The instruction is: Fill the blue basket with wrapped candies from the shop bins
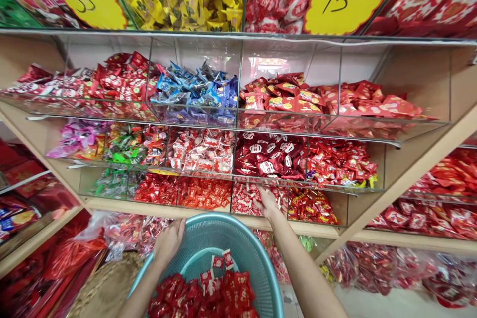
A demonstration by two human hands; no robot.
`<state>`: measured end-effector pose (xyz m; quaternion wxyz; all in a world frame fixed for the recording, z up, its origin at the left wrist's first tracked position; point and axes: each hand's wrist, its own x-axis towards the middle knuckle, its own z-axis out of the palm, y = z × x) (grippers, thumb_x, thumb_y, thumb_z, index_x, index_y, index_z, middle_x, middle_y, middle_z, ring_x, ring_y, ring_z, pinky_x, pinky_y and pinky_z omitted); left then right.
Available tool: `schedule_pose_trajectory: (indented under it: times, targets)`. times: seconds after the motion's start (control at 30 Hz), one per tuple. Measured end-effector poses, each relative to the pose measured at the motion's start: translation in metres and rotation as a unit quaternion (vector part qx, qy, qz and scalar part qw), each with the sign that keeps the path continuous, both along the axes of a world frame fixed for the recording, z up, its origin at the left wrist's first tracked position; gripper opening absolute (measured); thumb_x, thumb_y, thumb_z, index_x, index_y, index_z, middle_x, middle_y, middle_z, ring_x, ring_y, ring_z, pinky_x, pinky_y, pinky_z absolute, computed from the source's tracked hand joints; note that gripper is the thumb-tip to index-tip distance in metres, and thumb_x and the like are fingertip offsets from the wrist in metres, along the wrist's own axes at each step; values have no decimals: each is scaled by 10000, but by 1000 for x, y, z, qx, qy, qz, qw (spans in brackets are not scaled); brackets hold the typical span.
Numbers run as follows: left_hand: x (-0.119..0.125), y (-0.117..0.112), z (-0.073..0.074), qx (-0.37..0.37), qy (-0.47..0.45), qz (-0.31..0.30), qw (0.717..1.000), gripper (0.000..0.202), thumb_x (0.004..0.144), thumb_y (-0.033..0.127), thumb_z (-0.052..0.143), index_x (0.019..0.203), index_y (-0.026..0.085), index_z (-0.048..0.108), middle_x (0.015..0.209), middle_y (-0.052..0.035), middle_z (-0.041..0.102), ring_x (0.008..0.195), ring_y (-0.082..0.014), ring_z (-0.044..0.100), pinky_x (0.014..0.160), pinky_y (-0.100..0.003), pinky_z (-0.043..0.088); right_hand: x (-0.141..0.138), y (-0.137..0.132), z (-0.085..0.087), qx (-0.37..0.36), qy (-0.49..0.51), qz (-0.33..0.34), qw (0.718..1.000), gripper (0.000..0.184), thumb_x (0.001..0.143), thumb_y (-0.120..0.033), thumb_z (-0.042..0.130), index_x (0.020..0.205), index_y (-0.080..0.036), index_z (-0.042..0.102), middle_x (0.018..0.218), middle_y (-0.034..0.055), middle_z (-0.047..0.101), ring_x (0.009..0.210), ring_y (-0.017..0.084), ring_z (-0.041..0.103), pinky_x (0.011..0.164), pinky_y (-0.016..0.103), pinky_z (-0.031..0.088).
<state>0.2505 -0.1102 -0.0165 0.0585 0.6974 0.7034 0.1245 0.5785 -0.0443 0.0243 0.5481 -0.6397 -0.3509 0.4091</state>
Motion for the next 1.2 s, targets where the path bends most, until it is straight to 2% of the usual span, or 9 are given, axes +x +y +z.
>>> schedule_pose_trajectory:
  times: [0.17, 0.23, 0.3, 0.4, 0.47, 0.57, 0.7, 0.87, 1.2]
  targets:
    - [0, -1, 2, -4, 2, 0, 1000, 545, 905, 460, 127, 934, 195, 602, 914, -88, 687, 773, -190, 647, 635, -276, 412, -17, -49, 7, -22, 111, 52, 992, 357, 690, -506, 613, 890, -214, 566, 830, 17, 595, 631, 96, 543, 480, 172, 493]
    - [1, -1, 3, -5, 5, -2, 1000, 552, 904, 463, 124, 943, 196, 605, 916, -93, 688, 776, -191, 647, 644, -280, 415, -28, -73, 5, -38, 134, 105, 985, 345, 690, -495, 626, 903, -229, 570, 782, 2, 604, 597, 89, 540, 458, 161, 460]
    - [2, 0, 3, -7, 9, -1, 1000, 556, 904, 460, 124, 966, 189, 606, 923, -103, 686, 784, -195, 647, 655, -284, 418, -45, -94, -3, -65, 126, 185, 973, 349, 683, -508, 629, 877, -223, 573, 705, -9, 603, 526, 81, 517, 428, 166, 425]
    - [3, -1, 3, -8, 14, 0, 1000, 552, 907, 447, 127, 997, 179, 600, 928, -109, 683, 783, -195, 647, 674, -287, 421, -73, -111, -28, -83, 45, 296, 951, 373, 654, -536, 634, 795, -195, 578, 626, -17, 593, 468, 94, 483, 384, 192, 381]
    - [3, -1, 3, -9, 14, -2, 1000, 545, 908, 441, 126, 1003, 183, 596, 929, -104, 683, 778, -189, 646, 679, -283, 420, -90, -112, -51, -87, -25, 319, 943, 354, 653, -524, 629, 720, -180, 578, 531, -42, 531, 438, 88, 435, 397, 201, 362]
    - [2, -2, 4, -5, 14, -6, 1000, 537, 911, 435, 118, 997, 195, 590, 940, -94, 683, 782, -186, 647, 668, -279, 417, -104, -107, -85, -39, -148, 319, 935, 280, 653, -429, 651, 627, -157, 587, 527, -38, 519, 490, 86, 436, 479, 206, 360]
    - [0, -2, 4, 0, 21, -9, 1000, 519, 913, 423, 123, 1006, 197, 581, 941, -94, 683, 789, -200, 651, 657, -290, 416, -110, -100, -111, -50, -251, 340, 905, 223, 663, -373, 644, 610, -159, 610, 556, -20, 542, 550, 106, 469, 517, 213, 351]
    - [0, -3, 5, -3, 26, -12, 1000, 504, 915, 407, 137, 1011, 193, 583, 951, -99, 679, 801, -201, 651, 677, -293, 421, -110, -101, -113, -61, -307, 329, 891, 225, 671, -396, 645, 635, -174, 634, 599, -3, 569, 595, 124, 493, 552, 223, 365]
    - [0, -3, 4, -6, 14, -7, 1000, 539, 908, 447, 122, 994, 191, 588, 969, -87, 677, 797, -196, 646, 677, -281, 418, -98, -103, -113, -58, -295, 335, 893, 361, 718, -474, 571, 543, -159, 547, 510, -39, 451, 516, 89, 381, 507, 217, 303]
